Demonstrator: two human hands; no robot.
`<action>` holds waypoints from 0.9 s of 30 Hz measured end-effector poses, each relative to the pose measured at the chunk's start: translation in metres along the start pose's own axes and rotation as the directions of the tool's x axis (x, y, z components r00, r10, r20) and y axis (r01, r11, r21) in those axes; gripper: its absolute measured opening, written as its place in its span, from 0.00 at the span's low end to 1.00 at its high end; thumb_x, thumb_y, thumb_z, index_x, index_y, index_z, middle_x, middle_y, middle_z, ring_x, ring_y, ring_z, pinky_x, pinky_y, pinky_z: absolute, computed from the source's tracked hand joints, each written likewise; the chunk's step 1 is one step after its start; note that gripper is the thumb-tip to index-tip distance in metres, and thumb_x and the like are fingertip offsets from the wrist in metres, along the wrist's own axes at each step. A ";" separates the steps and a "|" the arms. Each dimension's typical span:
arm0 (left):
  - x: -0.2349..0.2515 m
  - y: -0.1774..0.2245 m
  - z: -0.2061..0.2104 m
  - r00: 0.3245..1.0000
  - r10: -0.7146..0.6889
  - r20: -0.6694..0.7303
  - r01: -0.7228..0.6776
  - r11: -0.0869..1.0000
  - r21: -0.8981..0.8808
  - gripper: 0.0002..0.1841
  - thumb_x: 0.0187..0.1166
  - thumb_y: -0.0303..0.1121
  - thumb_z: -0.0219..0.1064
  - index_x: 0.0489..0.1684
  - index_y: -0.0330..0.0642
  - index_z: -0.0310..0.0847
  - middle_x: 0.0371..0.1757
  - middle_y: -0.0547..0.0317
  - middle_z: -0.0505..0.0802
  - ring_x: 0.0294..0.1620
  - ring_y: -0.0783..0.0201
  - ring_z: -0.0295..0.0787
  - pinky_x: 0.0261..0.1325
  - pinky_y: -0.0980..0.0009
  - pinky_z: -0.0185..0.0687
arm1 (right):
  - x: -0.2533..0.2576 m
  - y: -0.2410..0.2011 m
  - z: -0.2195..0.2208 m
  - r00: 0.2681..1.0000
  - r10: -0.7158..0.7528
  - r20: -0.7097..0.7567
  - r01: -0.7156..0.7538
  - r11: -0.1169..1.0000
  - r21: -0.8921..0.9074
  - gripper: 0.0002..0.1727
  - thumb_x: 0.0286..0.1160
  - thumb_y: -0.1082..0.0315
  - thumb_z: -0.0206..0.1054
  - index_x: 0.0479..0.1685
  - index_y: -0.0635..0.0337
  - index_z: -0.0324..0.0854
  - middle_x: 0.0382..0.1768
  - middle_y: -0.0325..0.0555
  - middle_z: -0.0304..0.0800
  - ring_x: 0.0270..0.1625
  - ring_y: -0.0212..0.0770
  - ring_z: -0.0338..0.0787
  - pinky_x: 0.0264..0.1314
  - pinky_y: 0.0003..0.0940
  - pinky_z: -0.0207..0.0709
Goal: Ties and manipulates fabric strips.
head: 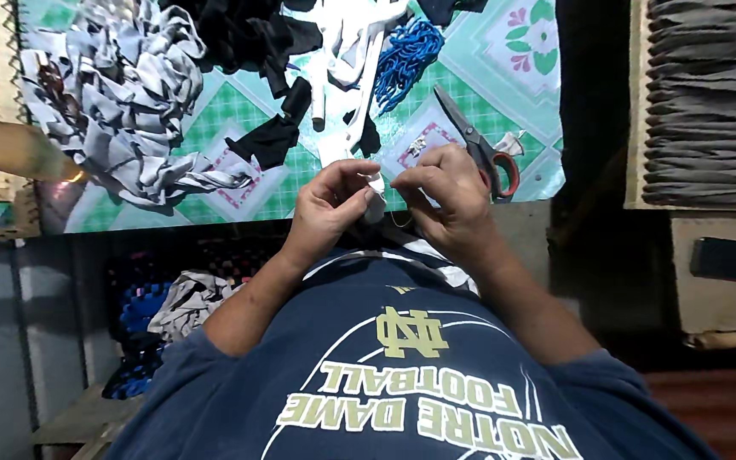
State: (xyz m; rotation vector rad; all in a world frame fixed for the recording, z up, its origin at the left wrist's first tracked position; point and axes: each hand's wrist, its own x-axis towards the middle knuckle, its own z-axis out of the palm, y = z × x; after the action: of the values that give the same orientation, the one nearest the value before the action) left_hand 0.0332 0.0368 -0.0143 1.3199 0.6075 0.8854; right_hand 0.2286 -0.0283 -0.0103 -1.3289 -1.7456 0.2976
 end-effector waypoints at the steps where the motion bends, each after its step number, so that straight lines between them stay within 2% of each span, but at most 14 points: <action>1: 0.000 0.000 0.001 1.000 0.004 -0.002 -0.004 1.000 0.003 0.17 0.76 0.16 0.66 0.63 0.30 0.80 0.48 0.59 0.93 0.45 0.70 0.91 0.54 0.70 0.89 | 0.000 0.000 0.000 1.000 0.000 0.001 0.000 1.000 -0.011 0.08 0.79 0.70 0.67 0.46 0.60 0.92 0.42 0.55 0.83 0.50 0.49 0.82 0.56 0.42 0.75; 11: -0.002 0.001 0.003 0.999 0.051 0.003 -0.051 0.998 0.027 0.17 0.74 0.15 0.65 0.61 0.29 0.80 0.50 0.61 0.92 0.47 0.72 0.89 0.55 0.72 0.88 | -0.001 -0.002 -0.002 1.000 0.002 0.008 -0.001 0.999 -0.038 0.09 0.79 0.71 0.66 0.46 0.60 0.92 0.41 0.54 0.84 0.49 0.50 0.83 0.55 0.44 0.74; 27: -0.002 -0.001 0.003 0.997 0.077 0.012 -0.077 0.996 0.036 0.16 0.75 0.15 0.65 0.61 0.30 0.80 0.51 0.60 0.91 0.47 0.72 0.89 0.55 0.73 0.88 | -0.003 -0.002 -0.003 1.000 -0.005 0.005 0.006 0.999 -0.048 0.09 0.78 0.70 0.65 0.45 0.61 0.92 0.39 0.53 0.83 0.47 0.49 0.82 0.53 0.42 0.73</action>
State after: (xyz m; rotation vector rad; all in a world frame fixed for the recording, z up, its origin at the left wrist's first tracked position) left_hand 0.0344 0.0337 -0.0148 1.3879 0.5696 0.9330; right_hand 0.2299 -0.0326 -0.0090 -1.3580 -1.7696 0.2574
